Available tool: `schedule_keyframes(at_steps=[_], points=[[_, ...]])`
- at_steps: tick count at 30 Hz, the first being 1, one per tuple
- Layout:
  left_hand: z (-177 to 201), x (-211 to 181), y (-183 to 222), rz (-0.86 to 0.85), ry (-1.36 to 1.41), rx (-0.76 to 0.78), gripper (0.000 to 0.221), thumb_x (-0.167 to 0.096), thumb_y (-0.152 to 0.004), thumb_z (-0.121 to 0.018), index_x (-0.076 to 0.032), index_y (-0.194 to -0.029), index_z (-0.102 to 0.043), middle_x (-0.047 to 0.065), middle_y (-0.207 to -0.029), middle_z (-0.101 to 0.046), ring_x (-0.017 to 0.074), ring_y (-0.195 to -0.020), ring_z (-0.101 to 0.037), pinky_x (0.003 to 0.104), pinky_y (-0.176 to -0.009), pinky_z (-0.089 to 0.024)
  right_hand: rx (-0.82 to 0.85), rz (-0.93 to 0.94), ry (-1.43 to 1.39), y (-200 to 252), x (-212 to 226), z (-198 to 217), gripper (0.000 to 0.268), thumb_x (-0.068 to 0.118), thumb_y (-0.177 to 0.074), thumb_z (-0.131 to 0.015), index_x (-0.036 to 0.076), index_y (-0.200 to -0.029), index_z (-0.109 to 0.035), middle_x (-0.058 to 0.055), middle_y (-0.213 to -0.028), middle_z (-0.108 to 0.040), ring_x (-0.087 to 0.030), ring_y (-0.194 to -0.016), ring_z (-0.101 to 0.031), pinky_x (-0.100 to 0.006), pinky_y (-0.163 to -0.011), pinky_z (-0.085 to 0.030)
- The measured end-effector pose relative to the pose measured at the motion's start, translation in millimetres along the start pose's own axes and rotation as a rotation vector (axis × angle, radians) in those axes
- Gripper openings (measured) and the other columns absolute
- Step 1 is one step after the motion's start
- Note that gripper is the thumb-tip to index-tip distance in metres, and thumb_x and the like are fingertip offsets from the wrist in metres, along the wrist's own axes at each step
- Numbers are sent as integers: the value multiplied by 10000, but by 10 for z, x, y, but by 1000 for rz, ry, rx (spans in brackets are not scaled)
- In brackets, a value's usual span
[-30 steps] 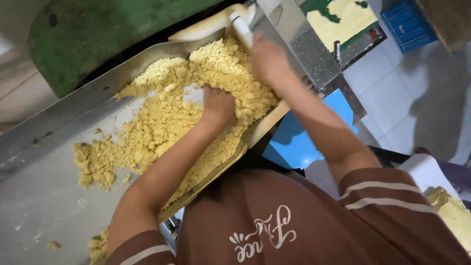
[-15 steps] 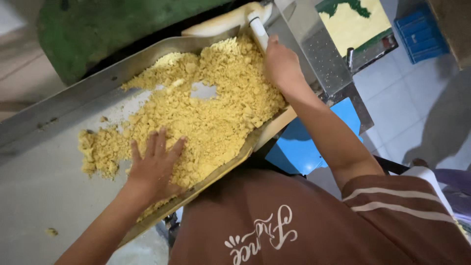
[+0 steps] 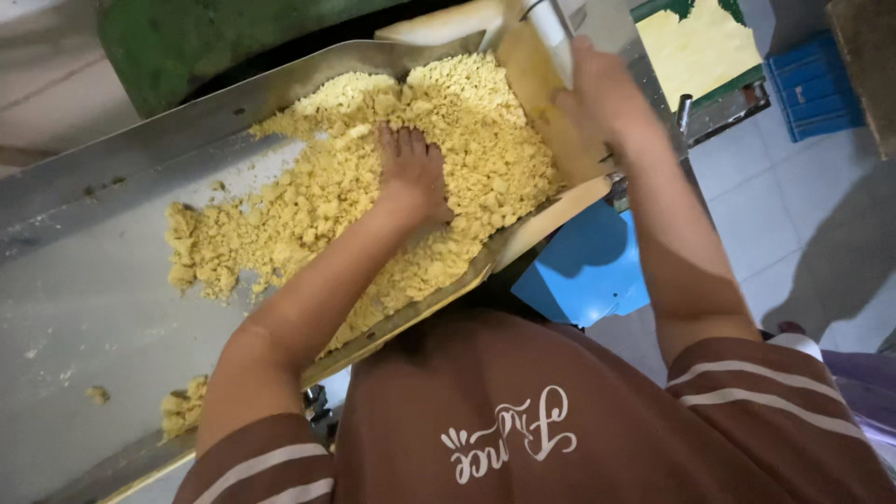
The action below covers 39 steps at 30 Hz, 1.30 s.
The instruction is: The person processes yellow dough by hand into a metal machine chute, using their hands to break apart and push the material toward a roller mechanism.
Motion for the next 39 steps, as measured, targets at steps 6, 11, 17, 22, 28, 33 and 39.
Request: schedule_keyframes(at_steps=[6,11,17,22,28,33,39], points=[[88,-165,-172,59,54,-35,938,-694,-883,-630,-69,-1536,-381,302,-1636,-278,498,-1512,-239,658,-1232,-110,-25,-120,-45,-58,91,-277,405,-16,-988,-479,-23,-1379,-375,-109,-894,-567,-256,-684,-556,-384,-455,-452],[114,-365,-435,101,15,-73,747,-738,-916,-582,-100,-1302,-626,202,-1394,-595,392,-1278,-550,656,-1177,-257,-34,-194,164,-285,57,-623,700,-33,-948,-595,-39,-1547,-234,-164,-908,-641,-304,-669,-606,-450,-477,-482],[-16,-403,-90,-243,-26,-89,279,-189,-1027,-503,-71,-1247,-630,202,-1400,-605,393,-1358,-495,594,-1176,-346,-29,-155,103,-333,-202,-415,607,-29,-909,-526,-5,-1481,-324,-204,-1021,-636,-359,-835,-628,-437,-598,-521],[54,-61,872,-400,238,127,258,108,-975,-475,-87,-1019,-638,58,-903,-686,199,-960,-656,568,-1260,-271,-55,34,8,-173,-247,-124,598,133,-1009,-599,-42,-1516,-334,-329,-1392,-525,-513,-1233,-514,-604,-882,-467],[267,912,1191,117,756,-78,470,-183,-1000,-634,-158,-1461,-545,133,-1605,-414,284,-1166,-653,417,-966,-592,-16,12,52,-315,-103,-519,287,-34,-996,-583,-45,-1233,-421,-178,-870,-575,-332,-718,-603,-435,-501,-453],[-180,1585,470,282,748,-551,529,-290,-1050,-609,23,-1463,-501,296,-1424,-494,482,-1305,-448,583,-1035,-431,-16,-158,170,-123,263,-401,670,-93,-923,-585,-23,-1520,-290,-152,-906,-644,-311,-665,-640,-422,-472,-517],[-1300,1448,-1656,123,1167,-1128,238,-360,-862,-773,-218,-734,-631,-70,-664,-664,93,-589,-605,316,-583,-503,-135,-22,255,-305,-16,-943,300,1,-913,-466,28,-1150,-647,-230,-999,-724,-478,-873,-710,-569,-701,-554]])
Point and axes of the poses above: each hand's wrist, its own y-axis away from the middle knuckle, its own z-axis out of the back of the hand, x = y × z, the point moved 5 cm from there along -y, towards the middle knuckle
